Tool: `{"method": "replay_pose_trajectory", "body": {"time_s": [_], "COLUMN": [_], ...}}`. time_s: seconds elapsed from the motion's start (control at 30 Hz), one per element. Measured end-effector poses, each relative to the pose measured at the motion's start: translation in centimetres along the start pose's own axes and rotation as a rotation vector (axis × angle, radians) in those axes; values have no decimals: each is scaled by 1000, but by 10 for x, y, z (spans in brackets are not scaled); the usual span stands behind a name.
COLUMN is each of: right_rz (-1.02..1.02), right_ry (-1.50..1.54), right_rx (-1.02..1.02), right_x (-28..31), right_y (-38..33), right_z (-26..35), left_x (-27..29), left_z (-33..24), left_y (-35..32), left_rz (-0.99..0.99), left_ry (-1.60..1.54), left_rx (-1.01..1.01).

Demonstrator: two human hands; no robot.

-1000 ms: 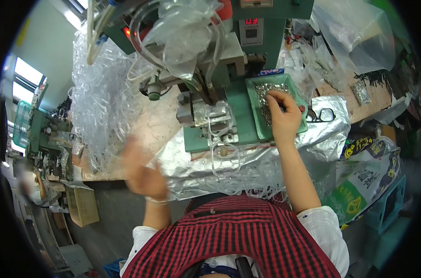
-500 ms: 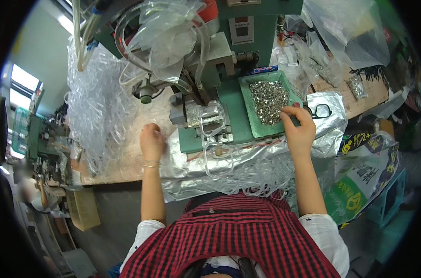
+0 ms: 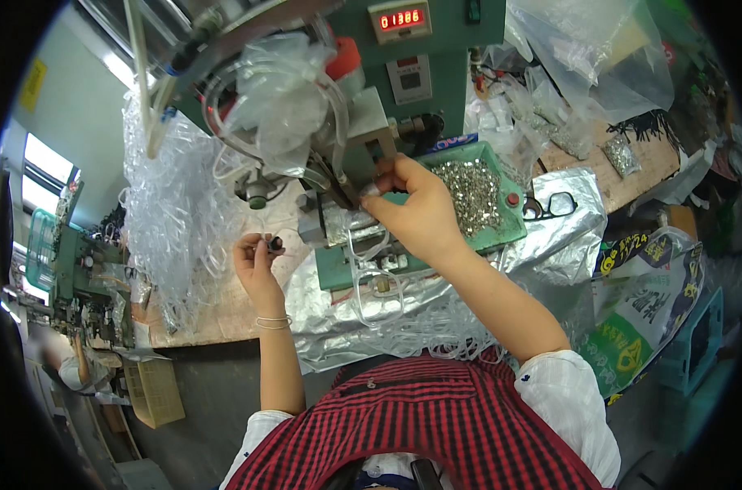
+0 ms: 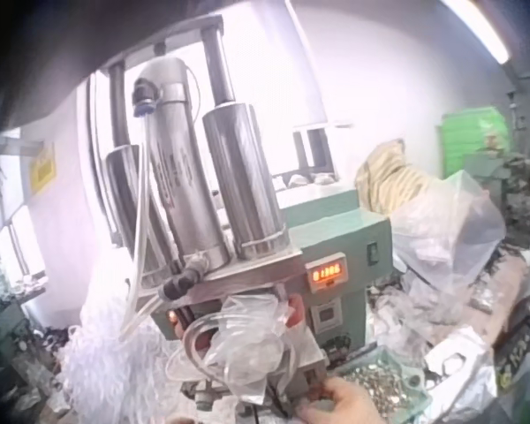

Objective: The person repeatedly picks small metallic components from a tray and places them into a machine fixture, then operates the machine to process each piece. The person removes the processed items and sets them aside, continuing the cycle with new components.

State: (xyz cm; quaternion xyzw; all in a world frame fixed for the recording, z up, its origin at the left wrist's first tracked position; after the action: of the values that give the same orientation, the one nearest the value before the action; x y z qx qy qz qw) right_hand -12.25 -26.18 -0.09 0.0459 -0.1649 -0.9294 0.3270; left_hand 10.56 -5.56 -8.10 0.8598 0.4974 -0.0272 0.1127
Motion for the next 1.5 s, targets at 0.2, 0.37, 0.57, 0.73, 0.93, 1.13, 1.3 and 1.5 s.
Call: {"method": "replay_pose_trajectory", "body": {"time_s": [0.2,0.37,0.57,0.73,0.93,1.13,1.3,1.5], "right_rz": [5,-54,-8,-73,-125,136,-229,-683], "right_ry": [-24,358,152,-1047,-1017,-1144,-786,198], "right_rx": [67,-12,47,315,359,482,392,31], "right_x": [-4,-23,-15,70,99,63,86,124], "right_y": [6,0,-24,-27,-37,-19,-19,-59], "right_z": [6,6,37,-26,-55,-57,-44,-94], "left_x": [-48,-97,-95,-110,-132,-129,-104,-16], "left_z": [-104,-155,-146,-120,-111,-108,-92,-101], "left_y": [-19,-11,-27,-71,-80,-77,-105,-58], "left_rz": [48,253,319,679,729,719,514,-236], "left_ry": [-235,-187,-147,514,553,519,537,705], "left_rx": [-361,-528,-612,-915,-1223,-1160,-924,-604]}}
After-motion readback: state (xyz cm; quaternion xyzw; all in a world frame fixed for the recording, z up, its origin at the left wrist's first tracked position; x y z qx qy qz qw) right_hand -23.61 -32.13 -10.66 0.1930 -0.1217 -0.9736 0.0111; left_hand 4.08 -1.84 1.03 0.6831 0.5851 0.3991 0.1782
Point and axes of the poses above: each hand's wrist, its own y-axis towards the middle knuckle, its own x-axis out of the back of the hand, z = x × y, the point moved 5 cm from there along y, towards the middle knuckle, and after that the axes turned 7 degrees about x, right-handed, at the moved point
